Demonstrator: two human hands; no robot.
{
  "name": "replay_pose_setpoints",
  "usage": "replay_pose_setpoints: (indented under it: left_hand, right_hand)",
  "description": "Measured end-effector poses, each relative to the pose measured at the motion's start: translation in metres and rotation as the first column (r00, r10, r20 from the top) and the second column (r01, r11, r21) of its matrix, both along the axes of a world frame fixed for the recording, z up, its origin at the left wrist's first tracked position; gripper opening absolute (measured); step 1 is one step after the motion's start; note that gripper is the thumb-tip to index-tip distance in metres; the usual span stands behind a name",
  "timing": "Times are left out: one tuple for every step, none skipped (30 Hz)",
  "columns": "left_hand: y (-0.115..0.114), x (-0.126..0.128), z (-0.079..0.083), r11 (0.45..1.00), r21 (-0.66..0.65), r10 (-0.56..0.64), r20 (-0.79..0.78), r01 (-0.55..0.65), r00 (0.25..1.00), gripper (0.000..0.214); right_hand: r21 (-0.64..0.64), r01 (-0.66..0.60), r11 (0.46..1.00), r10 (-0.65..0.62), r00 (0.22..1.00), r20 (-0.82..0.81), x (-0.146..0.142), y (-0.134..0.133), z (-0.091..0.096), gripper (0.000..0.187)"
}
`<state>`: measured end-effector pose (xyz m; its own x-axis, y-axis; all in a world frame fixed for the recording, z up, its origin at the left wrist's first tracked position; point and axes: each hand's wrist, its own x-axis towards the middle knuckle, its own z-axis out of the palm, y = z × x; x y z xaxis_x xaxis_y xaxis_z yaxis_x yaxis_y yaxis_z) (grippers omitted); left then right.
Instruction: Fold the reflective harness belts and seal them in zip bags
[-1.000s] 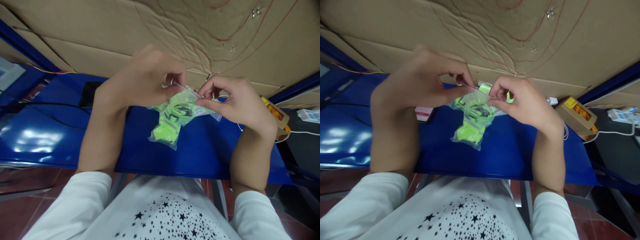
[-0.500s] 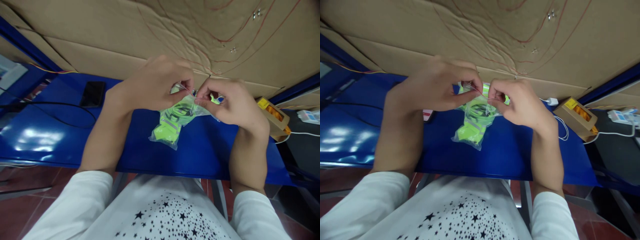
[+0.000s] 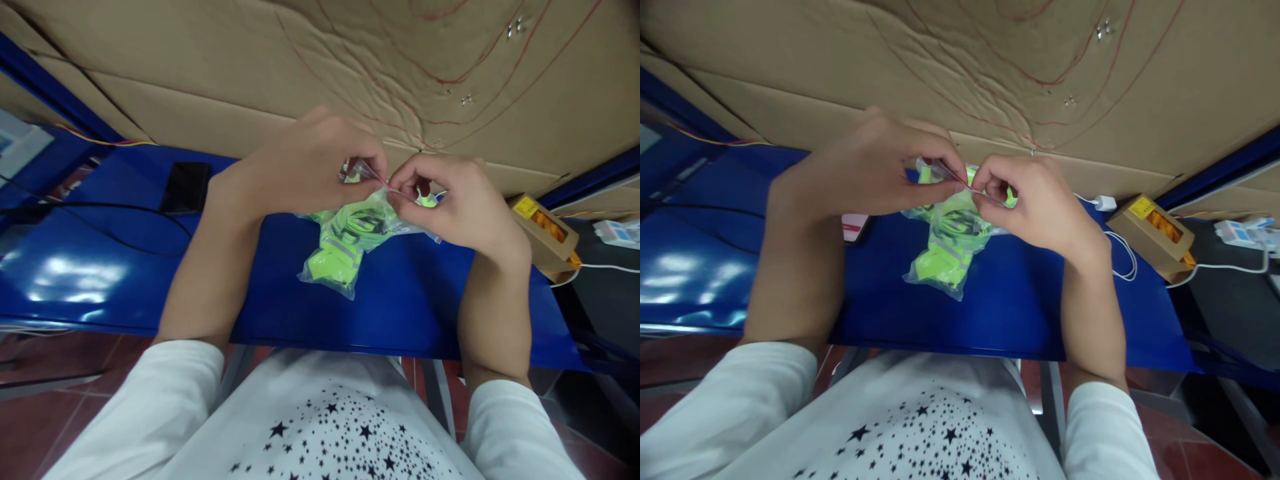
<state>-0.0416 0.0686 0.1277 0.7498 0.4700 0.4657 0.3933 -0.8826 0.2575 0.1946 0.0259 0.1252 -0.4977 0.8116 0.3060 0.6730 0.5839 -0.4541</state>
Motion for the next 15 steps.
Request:
replay_pose_setpoints:
  left_hand:
    - [0.0002, 0.0008, -0.0006, 1.0, 0.001, -0.001, 0.002, 0.001, 1.0, 0.017]
    - [0.0004, 0.0015, -0.0012, 1.0, 0.008, -0.002, 0.006, 0.002, 1.0, 0.016]
    - [0.0006, 0.002, -0.0018, 1.0, 0.018, 0.0, 0.008, 0.0, 1.0, 0.015]
    - [0.0008, 0.0024, -0.0022, 1.0, 0.027, -0.001, 0.008, 0.001, 1.0, 0.015]
    - [0.0008, 0.0025, -0.0025, 1.0, 0.031, 0.001, 0.006, -0.001, 1.0, 0.014]
    - [0.0007, 0.0024, -0.0026, 1.0, 0.029, 0.002, 0.001, -0.002, 1.0, 0.014]
    - [0.0006, 0.0022, -0.0027, 1.0, 0.021, 0.005, -0.005, -0.005, 1.0, 0.015]
    - [0.0005, 0.0018, -0.0028, 1.0, 0.009, 0.007, -0.014, -0.007, 1.0, 0.016]
    - [0.0004, 0.0015, -0.0029, 1.0, 0.002, 0.008, -0.014, -0.008, 1.0, 0.016]
    - [0.0005, 0.0013, -0.0031, 1.0, -0.004, 0.007, -0.009, -0.007, 1.0, 0.015]
    - [0.0008, 0.0012, -0.0033, 1.0, -0.004, 0.006, 0.001, -0.006, 1.0, 0.013]
    - [0.0012, 0.0012, -0.0034, 1.0, 0.001, 0.002, 0.01, -0.002, 1.0, 0.012]
    - [0.0018, 0.0011, -0.0034, 1.0, 0.01, -0.004, 0.016, 0.004, 1.0, 0.01]
    - [0.0024, 0.0009, -0.0031, 1.0, 0.015, -0.014, 0.017, 0.014, 1.0, 0.01]
    - [0.003, 0.0004, -0.0026, 1.0, 0.018, -0.023, 0.017, 0.023, 1.0, 0.011]
  right_hand:
    - [0.01, 0.0, 1.0, 0.0, 1.0, -0.005, -0.0007, -0.0003, 0.0, 0.004]
    - [0.017, 0.002, 1.0, -0.002, 1.0, -0.001, -0.0012, -0.0006, 0.0002, 0.005]
    - [0.019, 0.005, 1.0, -0.005, 1.0, 0.011, -0.0016, -0.0009, 0.0005, 0.007]
    - [0.021, 0.005, 1.0, -0.006, 1.0, 0.021, -0.0019, -0.0012, 0.0008, 0.009]
    - [0.023, 0.006, 1.0, -0.007, 1.0, 0.026, -0.0022, -0.0015, 0.0011, 0.01]
    - [0.023, 0.007, 1.0, -0.007, 1.0, 0.026, -0.0026, -0.0017, 0.0012, 0.011]
    - [0.017, 0.009, 1.0, -0.009, 1.0, 0.027, -0.0032, -0.0018, 0.0011, 0.011]
    - [0.016, 0.011, 1.0, -0.011, 1.0, 0.02, -0.0038, -0.0018, 0.0007, 0.011]
    - [0.013, 0.012, 1.0, -0.012, 1.0, 0.013, -0.0045, -0.0016, 0.0, 0.009]
    - [0.009, 0.015, 1.0, -0.015, 1.0, 0.008, -0.005, -0.0012, -0.0009, 0.008]
    - [0.008, 0.016, 1.0, -0.016, 1.0, 0.005, -0.0054, -0.0006, -0.0018, 0.007]
    - [0.007, 0.013, 1.0, -0.013, 1.0, 0.002, -0.0053, 0.0, -0.0027, 0.006]
    - [0.009, 0.008, 1.0, -0.008, 1.0, -0.005, -0.0048, 0.0008, -0.0034, 0.007]
    - [0.006, 0.003, 1.0, -0.003, 1.0, -0.01, -0.0037, 0.0017, -0.0038, 0.008]
    - [-0.001, -0.001, 1.0, 0.001, 1.0, -0.012, -0.002, 0.0025, -0.0039, 0.009]
